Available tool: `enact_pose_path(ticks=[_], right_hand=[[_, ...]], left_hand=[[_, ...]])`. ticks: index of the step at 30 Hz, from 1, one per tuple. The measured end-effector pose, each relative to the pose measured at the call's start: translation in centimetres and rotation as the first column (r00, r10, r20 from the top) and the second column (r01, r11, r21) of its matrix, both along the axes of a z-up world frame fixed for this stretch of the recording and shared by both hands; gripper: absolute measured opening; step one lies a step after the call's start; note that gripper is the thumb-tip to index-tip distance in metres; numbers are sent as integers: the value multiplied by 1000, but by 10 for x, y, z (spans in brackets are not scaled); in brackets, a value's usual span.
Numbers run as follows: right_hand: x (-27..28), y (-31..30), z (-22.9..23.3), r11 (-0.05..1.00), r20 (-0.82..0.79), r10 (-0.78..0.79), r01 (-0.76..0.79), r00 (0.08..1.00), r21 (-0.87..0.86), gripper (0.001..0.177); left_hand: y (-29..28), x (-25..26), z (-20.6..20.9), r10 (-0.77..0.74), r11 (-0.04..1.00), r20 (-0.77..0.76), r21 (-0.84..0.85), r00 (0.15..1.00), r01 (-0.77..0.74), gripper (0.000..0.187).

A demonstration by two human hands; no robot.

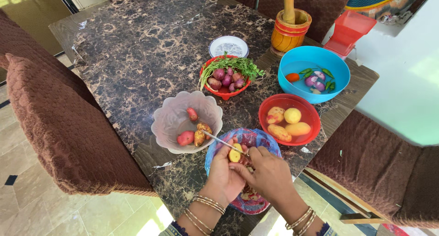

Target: The person peels potatoes by holding them by hand and cutting away the skins using a knife.

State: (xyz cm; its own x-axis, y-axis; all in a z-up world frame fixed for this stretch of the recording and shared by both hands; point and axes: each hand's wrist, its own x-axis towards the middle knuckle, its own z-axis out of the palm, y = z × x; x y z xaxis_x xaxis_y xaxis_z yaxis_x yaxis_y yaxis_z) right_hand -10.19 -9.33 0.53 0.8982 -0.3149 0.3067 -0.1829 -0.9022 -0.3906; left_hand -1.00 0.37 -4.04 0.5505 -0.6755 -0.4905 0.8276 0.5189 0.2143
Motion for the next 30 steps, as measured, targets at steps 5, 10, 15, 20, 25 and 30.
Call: enact_pose_path(ticks=[5, 10, 15, 20, 25, 30], right_hand=[[-5, 2, 0, 984, 176, 125, -99, 976, -149, 41], [-4, -1, 0, 972, 215, 160, -116, 963, -203, 35], [-3, -3, 8, 1000, 179, 14, -11, 984, -17, 57], [-3, -5, 18, 1000, 191, 31, -31, 981, -5, 60], [-6, -2, 10, 994, 168, 100, -107, 981, 37, 49], [-8, 1, 8, 983, 208, 143, -114, 968, -144, 36]], left_hand=[[-3, -7, -6, 63, 991, 2, -117, 998, -62, 18], [-2, -14, 13, 136, 982, 10, -135, 991, -134, 23], [-3, -13, 19, 101, 993, -5, -55, 995, -101, 27], [2, -13, 25, 68, 992, 99, -115, 993, -56, 24], [1, -15, 31, 28, 985, 150, -172, 988, -2, 22], [-7, -16, 29, 157, 976, 139, -175, 978, -132, 21]])
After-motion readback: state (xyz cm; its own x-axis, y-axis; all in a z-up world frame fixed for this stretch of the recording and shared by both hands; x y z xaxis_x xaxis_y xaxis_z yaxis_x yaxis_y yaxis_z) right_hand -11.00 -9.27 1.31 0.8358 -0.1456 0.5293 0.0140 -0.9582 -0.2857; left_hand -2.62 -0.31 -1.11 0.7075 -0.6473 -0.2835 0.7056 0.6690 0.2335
